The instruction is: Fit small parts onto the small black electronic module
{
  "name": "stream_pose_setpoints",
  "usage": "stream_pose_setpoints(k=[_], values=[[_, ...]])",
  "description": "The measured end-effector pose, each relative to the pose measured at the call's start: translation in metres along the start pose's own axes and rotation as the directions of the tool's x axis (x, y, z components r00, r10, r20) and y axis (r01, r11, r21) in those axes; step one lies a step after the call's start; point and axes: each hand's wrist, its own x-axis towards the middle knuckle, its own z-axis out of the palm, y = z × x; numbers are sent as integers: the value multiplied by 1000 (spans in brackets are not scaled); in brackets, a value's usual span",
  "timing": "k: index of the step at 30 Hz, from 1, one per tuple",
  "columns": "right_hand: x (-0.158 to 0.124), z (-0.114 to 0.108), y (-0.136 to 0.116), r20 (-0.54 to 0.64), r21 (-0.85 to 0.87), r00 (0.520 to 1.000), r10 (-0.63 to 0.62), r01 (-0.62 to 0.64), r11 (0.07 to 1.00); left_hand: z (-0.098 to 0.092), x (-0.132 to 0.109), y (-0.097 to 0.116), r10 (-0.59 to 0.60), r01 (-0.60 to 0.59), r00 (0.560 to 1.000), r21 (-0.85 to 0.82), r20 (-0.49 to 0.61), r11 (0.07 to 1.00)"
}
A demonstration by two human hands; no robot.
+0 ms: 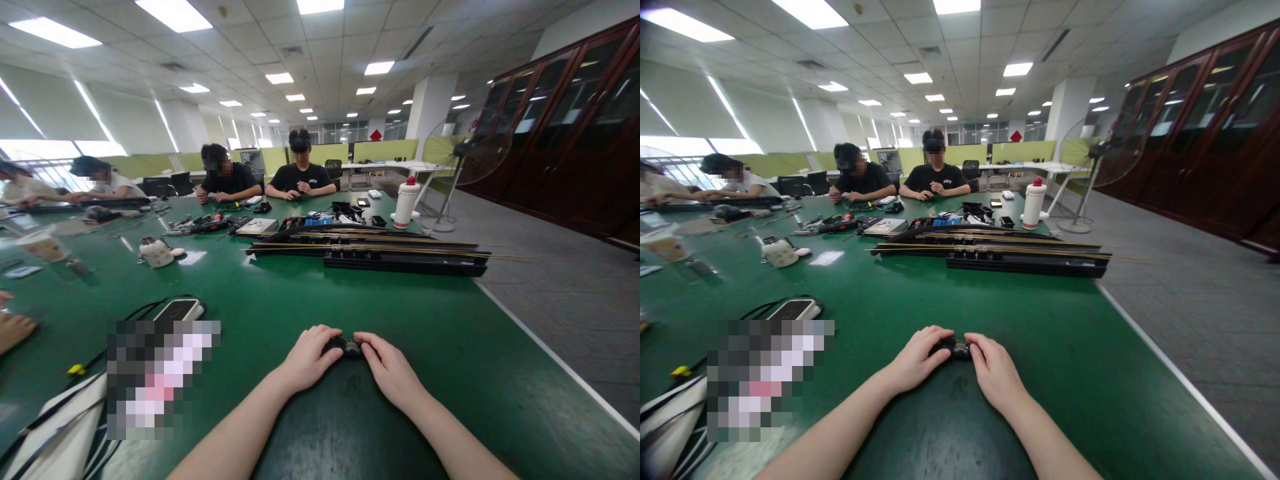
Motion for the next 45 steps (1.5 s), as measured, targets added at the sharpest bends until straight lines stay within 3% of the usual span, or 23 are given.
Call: stream_pose_setpoints(k=[10, 20, 45], values=[[-1, -2, -2, 23, -14, 1000, 12, -11, 1000, 0, -1, -1, 1, -1, 1000, -25, -17, 1000], [-3, 1, -1, 61, -57, 991, -117, 120, 991, -1, -2, -1, 48, -49, 999, -58, -26, 997], [-3, -1, -2, 94, -60, 990, -101, 107, 993, -6, -2, 4, 65, -64, 998, -35, 25, 997]])
